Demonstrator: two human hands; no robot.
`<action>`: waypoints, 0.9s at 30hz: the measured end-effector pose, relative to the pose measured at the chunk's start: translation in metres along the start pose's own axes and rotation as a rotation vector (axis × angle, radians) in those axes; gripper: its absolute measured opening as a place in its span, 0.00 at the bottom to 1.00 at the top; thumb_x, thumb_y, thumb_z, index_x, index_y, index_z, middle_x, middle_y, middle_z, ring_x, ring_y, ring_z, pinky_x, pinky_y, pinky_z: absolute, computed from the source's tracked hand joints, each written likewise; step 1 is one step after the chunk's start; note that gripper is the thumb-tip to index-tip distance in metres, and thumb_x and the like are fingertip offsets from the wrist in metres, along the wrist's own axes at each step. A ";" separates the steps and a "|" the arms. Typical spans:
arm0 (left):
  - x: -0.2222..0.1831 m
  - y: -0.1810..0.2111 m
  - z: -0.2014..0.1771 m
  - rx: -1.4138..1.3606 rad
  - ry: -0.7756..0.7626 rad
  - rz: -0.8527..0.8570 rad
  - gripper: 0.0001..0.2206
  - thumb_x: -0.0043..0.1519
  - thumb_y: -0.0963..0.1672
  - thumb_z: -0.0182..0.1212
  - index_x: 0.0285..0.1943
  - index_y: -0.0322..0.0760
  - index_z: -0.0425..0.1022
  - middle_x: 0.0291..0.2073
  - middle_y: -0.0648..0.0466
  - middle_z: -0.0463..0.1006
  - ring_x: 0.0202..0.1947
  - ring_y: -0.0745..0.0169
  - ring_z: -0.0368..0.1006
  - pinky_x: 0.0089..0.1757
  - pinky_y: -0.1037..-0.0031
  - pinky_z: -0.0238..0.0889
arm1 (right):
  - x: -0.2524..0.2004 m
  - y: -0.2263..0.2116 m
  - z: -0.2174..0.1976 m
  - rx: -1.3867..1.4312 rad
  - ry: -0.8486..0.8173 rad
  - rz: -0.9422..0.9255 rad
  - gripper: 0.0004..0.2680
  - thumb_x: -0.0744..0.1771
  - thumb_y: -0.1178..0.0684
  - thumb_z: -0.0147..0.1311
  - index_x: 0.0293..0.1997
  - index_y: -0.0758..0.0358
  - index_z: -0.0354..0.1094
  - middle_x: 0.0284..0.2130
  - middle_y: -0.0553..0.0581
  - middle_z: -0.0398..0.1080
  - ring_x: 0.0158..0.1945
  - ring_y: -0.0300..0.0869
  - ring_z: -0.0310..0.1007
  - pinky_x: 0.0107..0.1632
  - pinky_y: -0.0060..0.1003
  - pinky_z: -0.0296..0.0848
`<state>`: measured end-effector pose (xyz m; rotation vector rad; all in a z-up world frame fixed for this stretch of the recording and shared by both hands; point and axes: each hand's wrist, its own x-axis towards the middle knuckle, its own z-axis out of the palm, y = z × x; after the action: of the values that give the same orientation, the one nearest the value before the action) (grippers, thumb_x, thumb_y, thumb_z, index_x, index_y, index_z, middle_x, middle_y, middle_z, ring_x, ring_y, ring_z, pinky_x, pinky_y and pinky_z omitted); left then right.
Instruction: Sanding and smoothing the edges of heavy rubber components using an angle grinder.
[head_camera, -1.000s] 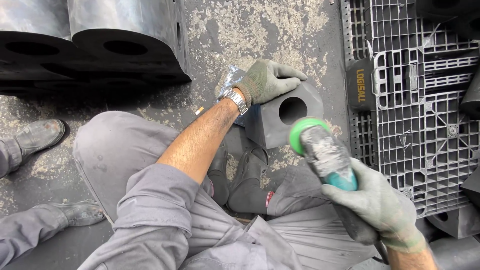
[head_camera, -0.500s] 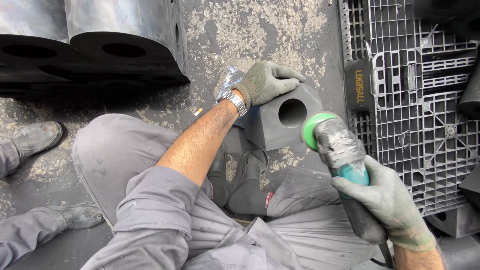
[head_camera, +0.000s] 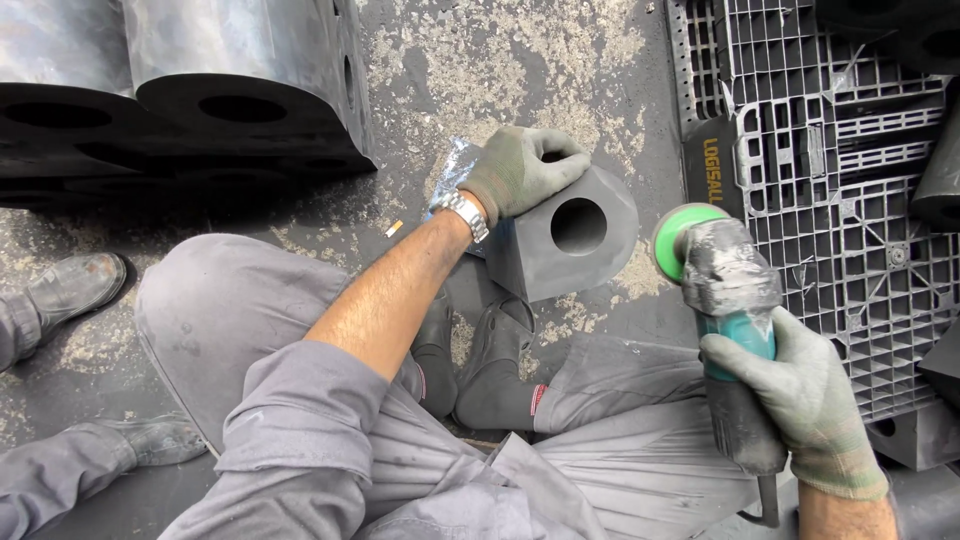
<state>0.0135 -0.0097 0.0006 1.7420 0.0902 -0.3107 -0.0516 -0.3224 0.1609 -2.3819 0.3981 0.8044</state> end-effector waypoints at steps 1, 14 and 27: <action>-0.013 0.006 0.006 0.005 0.005 -0.001 0.11 0.57 0.50 0.65 0.46 0.50 0.86 0.40 0.59 0.87 0.43 0.69 0.84 0.49 0.75 0.75 | -0.004 0.002 0.001 0.003 -0.004 -0.006 0.17 0.61 0.46 0.64 0.48 0.69 0.74 0.31 0.62 0.78 0.32 0.44 0.78 0.37 0.39 0.76; -0.038 -0.024 0.013 0.135 0.334 0.040 0.52 0.47 0.48 0.69 0.80 0.33 0.42 0.69 0.33 0.65 0.60 0.39 0.73 0.58 0.66 0.67 | -0.013 -0.001 0.011 -0.083 -0.110 -0.115 0.20 0.57 0.44 0.65 0.50 0.63 0.75 0.34 0.58 0.79 0.37 0.41 0.77 0.43 0.38 0.75; -0.013 -0.025 -0.012 0.106 -0.007 0.097 0.49 0.46 0.50 0.71 0.81 0.52 0.48 0.65 0.43 0.75 0.62 0.48 0.75 0.61 0.65 0.65 | -0.010 -0.034 0.025 -0.227 -0.272 -0.131 0.21 0.57 0.40 0.67 0.50 0.60 0.74 0.35 0.56 0.78 0.36 0.41 0.79 0.43 0.39 0.76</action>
<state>-0.0033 0.0078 -0.0176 1.8436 -0.0167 -0.2544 -0.0556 -0.2800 0.1661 -2.4260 0.0407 1.1438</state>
